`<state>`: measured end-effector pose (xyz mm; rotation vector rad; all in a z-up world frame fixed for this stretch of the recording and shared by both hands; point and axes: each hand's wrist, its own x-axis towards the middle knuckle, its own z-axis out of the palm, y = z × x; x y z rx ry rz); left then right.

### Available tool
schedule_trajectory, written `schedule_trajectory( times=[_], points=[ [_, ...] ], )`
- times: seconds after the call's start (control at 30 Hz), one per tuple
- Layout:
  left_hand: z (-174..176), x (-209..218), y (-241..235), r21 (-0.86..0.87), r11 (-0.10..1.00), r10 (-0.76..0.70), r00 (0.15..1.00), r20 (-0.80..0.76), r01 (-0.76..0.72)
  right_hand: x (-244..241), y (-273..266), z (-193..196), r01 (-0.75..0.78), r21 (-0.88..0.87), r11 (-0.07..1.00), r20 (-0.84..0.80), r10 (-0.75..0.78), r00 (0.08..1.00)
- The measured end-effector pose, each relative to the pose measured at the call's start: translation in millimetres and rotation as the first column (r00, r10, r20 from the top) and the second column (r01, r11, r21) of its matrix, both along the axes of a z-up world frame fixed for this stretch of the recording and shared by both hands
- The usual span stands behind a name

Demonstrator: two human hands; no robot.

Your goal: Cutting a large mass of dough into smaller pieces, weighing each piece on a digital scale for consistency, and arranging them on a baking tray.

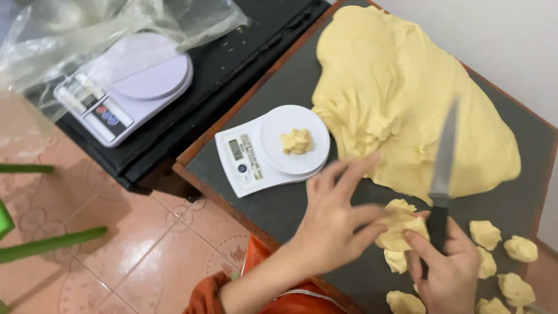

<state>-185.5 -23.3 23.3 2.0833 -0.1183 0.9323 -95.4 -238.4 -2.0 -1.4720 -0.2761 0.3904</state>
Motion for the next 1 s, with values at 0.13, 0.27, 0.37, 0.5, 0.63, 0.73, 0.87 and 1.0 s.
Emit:
schedule_trajectory(
  times=[0.13,0.27,0.37,0.5,0.63,0.73,0.87,1.0],
  points=[
    [-42,48,49,0.240,0.869,0.454,0.890,-0.045,-0.432,14,4,19,0.167,-0.080,0.983,0.144,-0.154,0.977],
    [-83,70,79,0.377,0.839,0.458,0.883,-0.103,-0.391,30,48,38,0.142,-0.027,0.990,0.102,-0.138,0.985],
    [-86,67,86,0.012,0.945,0.325,0.939,-0.108,-0.326,41,97,42,0.075,0.042,0.996,0.002,-0.075,0.997],
    [-60,49,111,-0.949,0.265,-0.016,0.984,0.175,0.173,49,165,28,-0.101,0.065,0.993,0.010,0.100,0.995],
    [-39,3,122,-0.952,0.074,0.014,0.955,0.298,0.296,49,205,17,-0.139,-0.001,0.990,0.034,0.139,0.990],
    [-28,12,114,-0.917,0.388,-0.032,0.995,0.091,0.096,53,193,19,-0.075,0.162,0.984,-0.012,0.078,0.997],
    [-23,60,80,-0.263,0.959,0.087,0.994,-0.068,-0.102,65,123,33,0.089,0.266,0.960,0.125,-0.126,0.984],
    [-40,155,18,0.287,0.942,0.214,0.971,-0.110,-0.175,68,49,47,0.244,0.207,0.947,0.208,-0.286,0.935]
  ],
)
